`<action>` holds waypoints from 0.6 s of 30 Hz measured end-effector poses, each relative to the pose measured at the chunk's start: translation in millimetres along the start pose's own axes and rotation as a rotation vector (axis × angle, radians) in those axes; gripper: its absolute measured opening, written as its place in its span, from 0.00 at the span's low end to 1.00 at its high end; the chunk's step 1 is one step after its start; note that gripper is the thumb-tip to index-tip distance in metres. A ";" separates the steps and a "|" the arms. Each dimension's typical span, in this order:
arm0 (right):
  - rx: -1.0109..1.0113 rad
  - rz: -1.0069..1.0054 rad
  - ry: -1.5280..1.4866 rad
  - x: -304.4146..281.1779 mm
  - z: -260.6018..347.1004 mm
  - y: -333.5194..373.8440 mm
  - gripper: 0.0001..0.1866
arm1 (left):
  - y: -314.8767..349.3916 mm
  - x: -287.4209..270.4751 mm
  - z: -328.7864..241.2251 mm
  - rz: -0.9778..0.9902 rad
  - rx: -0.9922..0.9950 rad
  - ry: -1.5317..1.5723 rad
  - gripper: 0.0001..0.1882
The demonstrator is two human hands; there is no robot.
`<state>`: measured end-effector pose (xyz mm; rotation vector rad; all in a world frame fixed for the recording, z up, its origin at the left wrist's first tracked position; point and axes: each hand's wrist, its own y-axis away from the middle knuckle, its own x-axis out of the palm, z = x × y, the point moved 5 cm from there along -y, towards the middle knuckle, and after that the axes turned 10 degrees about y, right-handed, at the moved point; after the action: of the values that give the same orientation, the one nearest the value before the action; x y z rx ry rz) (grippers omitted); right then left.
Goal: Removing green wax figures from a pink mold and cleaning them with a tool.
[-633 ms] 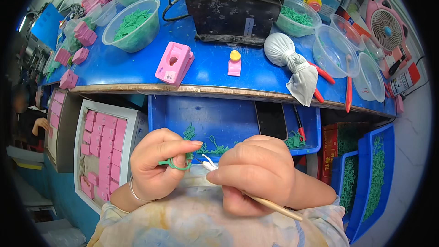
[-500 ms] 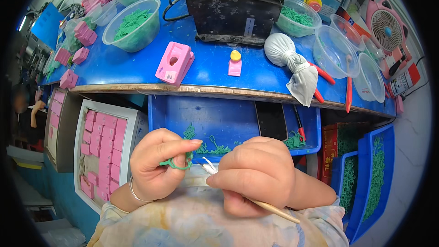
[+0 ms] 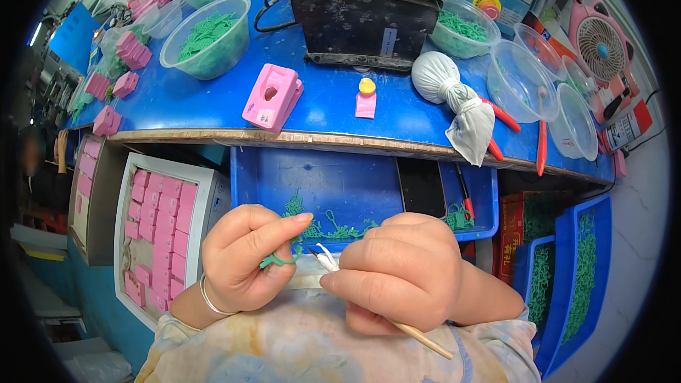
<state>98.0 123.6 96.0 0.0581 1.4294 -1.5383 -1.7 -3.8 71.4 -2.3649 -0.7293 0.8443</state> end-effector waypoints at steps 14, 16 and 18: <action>-0.032 -0.008 0.027 -0.8 0.9 2.2 0.11 | 0.6 -0.8 6.4 -0.004 -0.088 0.117 0.15; -0.036 -0.009 0.020 0.2 1.4 3.0 0.11 | 6.8 1.2 16.4 -0.052 -0.309 0.386 0.20; -0.047 -0.006 0.012 2.2 2.2 4.8 0.11 | 8.6 3.0 17.8 -0.067 -0.350 0.440 0.19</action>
<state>101.3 121.5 91.8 0.0353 1.4756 -1.5110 -9.2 -3.1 52.8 -2.6801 -0.8094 0.1561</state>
